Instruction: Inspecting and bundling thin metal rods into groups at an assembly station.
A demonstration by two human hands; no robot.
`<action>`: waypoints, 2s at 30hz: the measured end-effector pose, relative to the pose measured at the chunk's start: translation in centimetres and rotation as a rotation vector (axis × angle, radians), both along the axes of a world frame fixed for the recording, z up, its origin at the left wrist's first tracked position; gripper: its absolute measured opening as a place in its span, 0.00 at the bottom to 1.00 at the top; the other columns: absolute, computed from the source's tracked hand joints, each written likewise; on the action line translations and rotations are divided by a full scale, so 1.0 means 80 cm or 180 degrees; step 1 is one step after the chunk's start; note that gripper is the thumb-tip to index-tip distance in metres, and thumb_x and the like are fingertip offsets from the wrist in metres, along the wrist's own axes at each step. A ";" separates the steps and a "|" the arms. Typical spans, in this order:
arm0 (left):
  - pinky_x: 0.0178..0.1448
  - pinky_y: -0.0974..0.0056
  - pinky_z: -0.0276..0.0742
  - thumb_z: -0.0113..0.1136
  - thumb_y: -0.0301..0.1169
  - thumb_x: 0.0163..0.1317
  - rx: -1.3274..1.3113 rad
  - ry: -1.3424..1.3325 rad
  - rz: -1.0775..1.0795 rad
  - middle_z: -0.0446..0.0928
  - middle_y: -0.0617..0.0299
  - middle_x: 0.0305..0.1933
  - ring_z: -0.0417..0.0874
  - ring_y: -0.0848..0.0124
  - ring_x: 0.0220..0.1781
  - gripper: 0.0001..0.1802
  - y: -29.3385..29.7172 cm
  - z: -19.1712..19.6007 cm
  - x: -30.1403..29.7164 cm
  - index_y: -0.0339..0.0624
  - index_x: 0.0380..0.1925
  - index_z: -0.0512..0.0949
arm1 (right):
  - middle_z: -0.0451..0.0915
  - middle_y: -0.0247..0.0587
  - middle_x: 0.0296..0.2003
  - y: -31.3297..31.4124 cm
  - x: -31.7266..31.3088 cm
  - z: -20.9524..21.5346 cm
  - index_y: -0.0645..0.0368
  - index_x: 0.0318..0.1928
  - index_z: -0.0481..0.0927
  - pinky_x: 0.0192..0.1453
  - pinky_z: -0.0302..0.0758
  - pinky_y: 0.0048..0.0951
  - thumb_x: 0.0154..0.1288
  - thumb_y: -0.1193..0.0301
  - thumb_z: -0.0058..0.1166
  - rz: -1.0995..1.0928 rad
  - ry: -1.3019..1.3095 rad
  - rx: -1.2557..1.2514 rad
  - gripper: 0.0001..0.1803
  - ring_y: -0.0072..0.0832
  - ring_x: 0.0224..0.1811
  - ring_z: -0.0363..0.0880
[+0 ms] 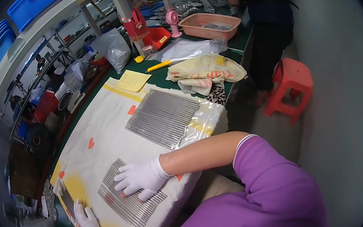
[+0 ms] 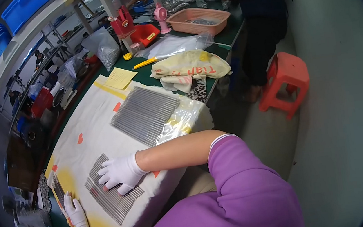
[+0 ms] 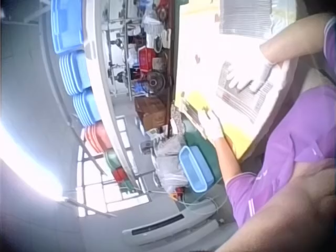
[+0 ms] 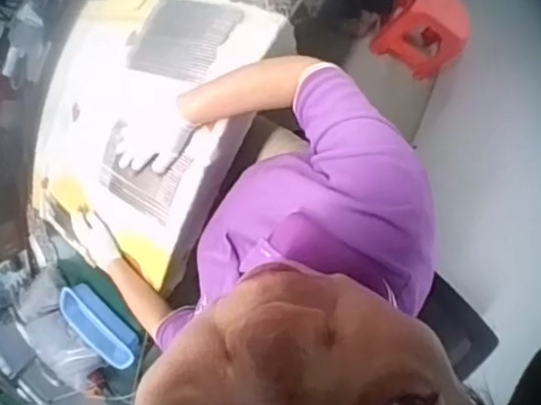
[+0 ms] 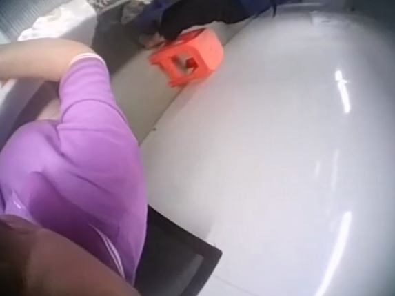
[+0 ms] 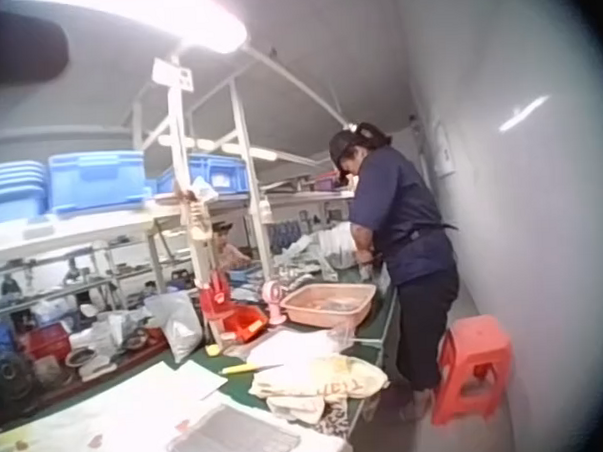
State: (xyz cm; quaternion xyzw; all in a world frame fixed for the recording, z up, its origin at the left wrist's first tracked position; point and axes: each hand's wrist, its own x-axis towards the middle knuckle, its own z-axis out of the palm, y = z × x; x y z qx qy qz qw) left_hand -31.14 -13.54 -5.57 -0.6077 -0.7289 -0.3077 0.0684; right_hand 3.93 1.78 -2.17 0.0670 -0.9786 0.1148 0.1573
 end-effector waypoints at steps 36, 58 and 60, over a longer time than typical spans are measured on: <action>0.69 0.61 0.63 0.49 0.18 0.62 0.0206 -0.0532 -0.0123 0.67 0.49 0.64 0.69 0.59 0.65 0.19 0.002 -0.005 0.002 0.30 0.54 0.71 | 0.65 0.45 0.66 -0.002 0.001 0.008 0.52 0.64 0.70 0.76 0.46 0.46 0.64 0.49 0.47 0.0010 -0.0044 -0.0045 0.32 0.44 0.72 0.54; 0.69 0.57 0.62 0.51 0.22 0.61 0.0353 -0.0311 -0.0225 0.71 0.48 0.60 0.69 0.54 0.64 0.18 0.000 -0.005 0.000 0.32 0.52 0.71 | 0.61 0.51 0.67 -0.055 -0.111 0.011 0.55 0.66 0.66 0.75 0.41 0.52 0.58 0.49 0.49 0.0682 -0.0364 -0.0062 0.38 0.50 0.73 0.49; 0.69 0.57 0.62 0.51 0.21 0.62 0.0367 -0.0316 -0.0229 0.71 0.48 0.60 0.70 0.54 0.64 0.18 0.002 -0.008 -0.003 0.32 0.53 0.71 | 0.63 0.51 0.65 -0.066 -0.133 0.007 0.56 0.65 0.68 0.75 0.41 0.53 0.58 0.50 0.49 0.0764 -0.0245 -0.0131 0.37 0.49 0.71 0.52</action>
